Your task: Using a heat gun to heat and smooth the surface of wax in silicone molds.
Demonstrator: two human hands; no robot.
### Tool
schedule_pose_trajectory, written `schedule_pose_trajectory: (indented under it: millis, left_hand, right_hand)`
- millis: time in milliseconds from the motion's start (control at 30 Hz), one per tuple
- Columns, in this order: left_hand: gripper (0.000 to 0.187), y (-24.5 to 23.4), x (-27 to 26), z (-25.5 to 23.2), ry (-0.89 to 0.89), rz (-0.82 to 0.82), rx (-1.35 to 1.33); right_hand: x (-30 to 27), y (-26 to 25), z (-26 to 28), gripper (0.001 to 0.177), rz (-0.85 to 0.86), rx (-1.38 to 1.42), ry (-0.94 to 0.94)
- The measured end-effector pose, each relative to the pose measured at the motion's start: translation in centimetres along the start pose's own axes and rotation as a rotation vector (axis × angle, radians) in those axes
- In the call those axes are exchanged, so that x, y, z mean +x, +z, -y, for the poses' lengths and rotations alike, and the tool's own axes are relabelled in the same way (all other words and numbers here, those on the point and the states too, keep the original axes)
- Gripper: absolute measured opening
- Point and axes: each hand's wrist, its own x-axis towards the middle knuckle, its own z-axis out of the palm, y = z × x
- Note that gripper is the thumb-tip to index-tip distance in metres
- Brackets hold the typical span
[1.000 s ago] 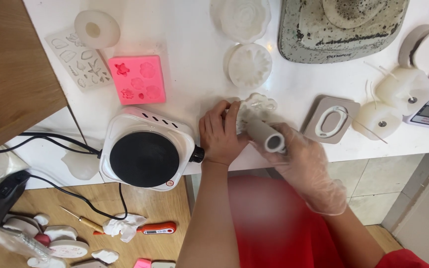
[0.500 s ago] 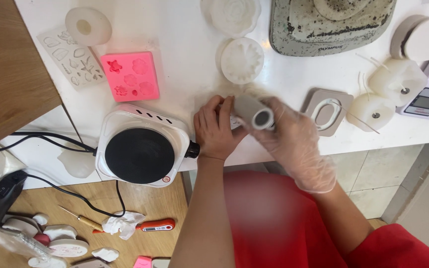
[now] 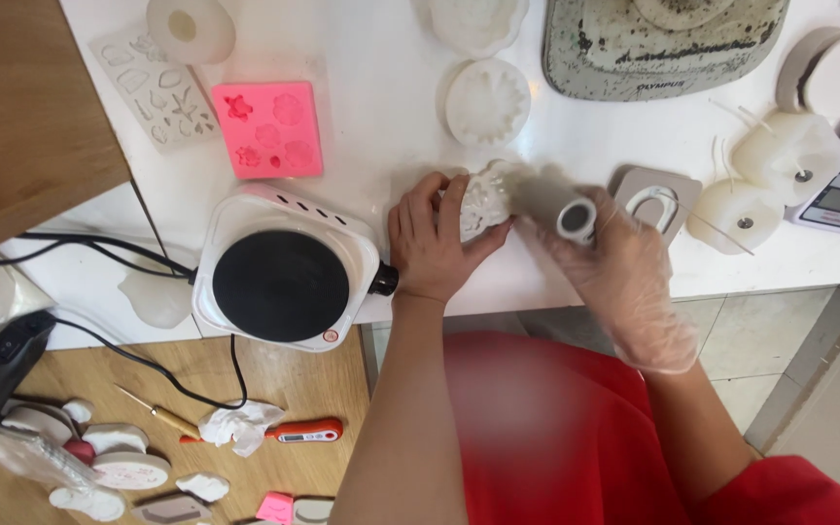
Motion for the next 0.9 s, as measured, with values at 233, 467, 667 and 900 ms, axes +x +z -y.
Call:
schedule_pose_trajectory:
  millis: [233, 467, 667, 900]
  left_hand:
    - [0.046, -0.5, -0.1, -0.1, -0.009, 0.041, 0.002]
    - [0.037, -0.5, -0.5, 0.0, -0.043, 0.113, -0.101]
    - [0.059, 0.4, -0.9, 0.2, -0.03, 0.033, -0.027]
    - [0.062, 0.2, -0.3, 0.1, -0.004, -0.01, 0.017]
  right_hand:
    - [0.9, 1.6, 2.8, 0.043, -0.039, 0.083, -0.148]
    - [-1.7, 0.5, 4.0, 0.039, 0.1, 0.078, -0.055]
    - [-1.7, 0.1, -0.2, 0.047, 0.045, -0.031, -0.055]
    - [0.9, -0.9, 2.4, 0.034, -0.03, 0.116, 0.016]
